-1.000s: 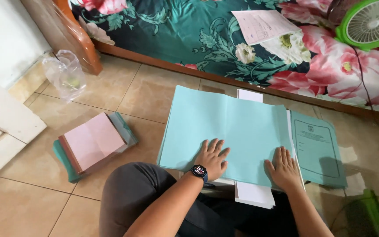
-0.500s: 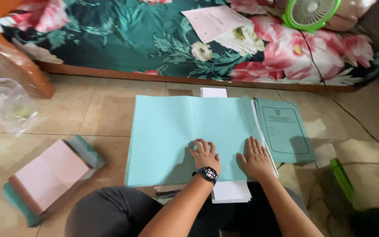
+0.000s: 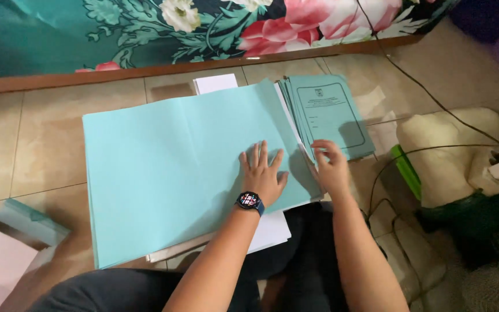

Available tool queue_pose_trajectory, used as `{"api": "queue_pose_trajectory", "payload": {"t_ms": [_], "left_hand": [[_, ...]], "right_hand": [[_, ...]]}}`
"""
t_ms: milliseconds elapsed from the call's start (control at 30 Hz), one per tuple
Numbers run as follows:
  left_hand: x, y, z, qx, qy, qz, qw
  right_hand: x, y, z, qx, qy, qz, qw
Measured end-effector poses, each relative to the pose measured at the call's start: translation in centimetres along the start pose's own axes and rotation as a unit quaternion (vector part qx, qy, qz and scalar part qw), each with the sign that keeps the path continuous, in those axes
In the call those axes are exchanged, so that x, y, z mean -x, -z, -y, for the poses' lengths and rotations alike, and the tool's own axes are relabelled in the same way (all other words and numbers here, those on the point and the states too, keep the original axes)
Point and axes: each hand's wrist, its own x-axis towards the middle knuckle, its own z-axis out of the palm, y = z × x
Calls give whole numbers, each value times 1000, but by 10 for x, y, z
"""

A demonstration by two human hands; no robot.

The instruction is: Folding large light blue sheets of paper and placing them into green file folders while sitting on the floor.

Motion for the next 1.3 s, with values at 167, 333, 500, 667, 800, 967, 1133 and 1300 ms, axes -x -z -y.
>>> {"api": "queue_pose_trajectory", "payload": {"t_ms": [167,333,500,667,800,967,1133,1300], "left_hand": [[-1,9,-2,-28,10,102,994],[-3,11,-3,-15,19,100,995],[-3,10,-2,16,16,92,996],[-4,8,1,20,9,84,996],[-4,6,3,26,5,72,997],[-2,-1,4,47,8,31,998],[-6,-5,22,177,28,6,984],[42,97,49,551,209,-4,808]], "right_hand": [[-80,47,-159,161,-115,39,980],[-121,28,-213,342,-88,137,926],[-126,7,-210,422,-74,152,890],[-124,21,-207,408,-96,132,898],[-113,28,-177,311,-104,29,944],[-76,38,-49,196,108,-160,962],[-2,7,70,276,374,-185,866],[93,-78,123,378,460,27,803]]}}
